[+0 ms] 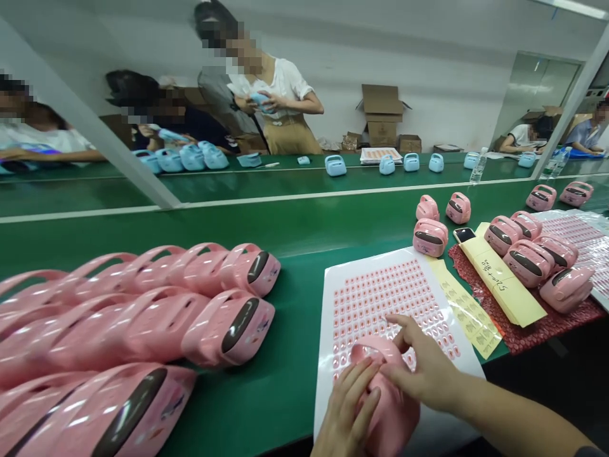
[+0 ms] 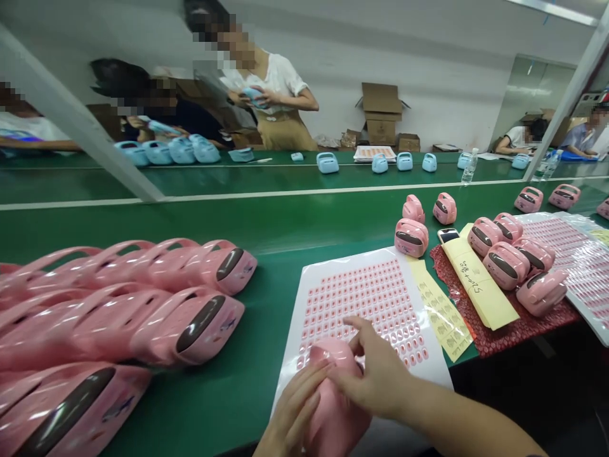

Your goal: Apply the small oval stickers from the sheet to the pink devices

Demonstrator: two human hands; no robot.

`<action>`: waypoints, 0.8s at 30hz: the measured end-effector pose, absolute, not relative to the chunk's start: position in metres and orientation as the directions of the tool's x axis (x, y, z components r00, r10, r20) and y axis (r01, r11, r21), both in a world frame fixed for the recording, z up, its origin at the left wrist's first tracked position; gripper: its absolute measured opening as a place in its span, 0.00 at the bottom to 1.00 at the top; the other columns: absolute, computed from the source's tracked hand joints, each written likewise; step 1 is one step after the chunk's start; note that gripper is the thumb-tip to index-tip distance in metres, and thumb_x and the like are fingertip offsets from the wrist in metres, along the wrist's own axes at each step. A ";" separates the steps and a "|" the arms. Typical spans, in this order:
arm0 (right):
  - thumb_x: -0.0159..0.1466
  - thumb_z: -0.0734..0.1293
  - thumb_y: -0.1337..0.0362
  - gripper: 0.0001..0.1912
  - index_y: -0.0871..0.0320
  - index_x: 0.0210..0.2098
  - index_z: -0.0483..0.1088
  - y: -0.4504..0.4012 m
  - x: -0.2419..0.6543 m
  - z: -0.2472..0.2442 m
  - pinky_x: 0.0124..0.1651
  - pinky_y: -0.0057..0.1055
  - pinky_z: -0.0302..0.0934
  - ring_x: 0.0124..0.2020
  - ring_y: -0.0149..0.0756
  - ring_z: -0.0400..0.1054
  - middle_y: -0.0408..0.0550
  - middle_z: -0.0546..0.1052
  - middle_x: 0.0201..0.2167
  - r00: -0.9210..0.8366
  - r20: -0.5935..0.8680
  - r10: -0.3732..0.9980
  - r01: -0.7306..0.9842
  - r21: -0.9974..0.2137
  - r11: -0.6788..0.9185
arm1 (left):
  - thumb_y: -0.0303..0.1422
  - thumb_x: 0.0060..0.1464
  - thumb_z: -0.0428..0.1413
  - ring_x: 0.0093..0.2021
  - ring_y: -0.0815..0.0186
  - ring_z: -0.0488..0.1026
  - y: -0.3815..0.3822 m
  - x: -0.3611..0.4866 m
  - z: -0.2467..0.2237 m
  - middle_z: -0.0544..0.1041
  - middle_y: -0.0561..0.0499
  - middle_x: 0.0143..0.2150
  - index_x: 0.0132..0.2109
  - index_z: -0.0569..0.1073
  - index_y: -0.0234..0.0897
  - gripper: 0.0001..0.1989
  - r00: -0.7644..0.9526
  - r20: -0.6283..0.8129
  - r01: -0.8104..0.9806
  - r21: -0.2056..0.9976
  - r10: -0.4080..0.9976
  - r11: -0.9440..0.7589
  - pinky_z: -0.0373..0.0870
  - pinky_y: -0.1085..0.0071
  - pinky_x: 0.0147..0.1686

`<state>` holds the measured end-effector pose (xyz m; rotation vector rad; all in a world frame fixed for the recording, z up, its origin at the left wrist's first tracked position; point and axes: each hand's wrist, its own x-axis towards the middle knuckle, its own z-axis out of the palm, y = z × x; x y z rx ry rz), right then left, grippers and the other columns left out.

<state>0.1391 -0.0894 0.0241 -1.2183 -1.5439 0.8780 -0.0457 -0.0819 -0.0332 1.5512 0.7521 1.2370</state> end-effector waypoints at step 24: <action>0.62 0.60 0.66 0.29 0.52 0.62 0.48 -0.036 0.181 -0.082 0.39 0.41 0.67 0.36 0.43 0.70 0.50 0.74 0.38 0.168 0.543 0.823 0.758 -0.605 0.244 | 0.31 0.57 0.54 0.40 0.62 0.74 0.232 0.075 0.081 0.73 0.47 0.46 0.52 0.67 0.36 0.16 -0.085 -0.082 0.066 0.994 0.993 0.088 0.73 0.61 0.38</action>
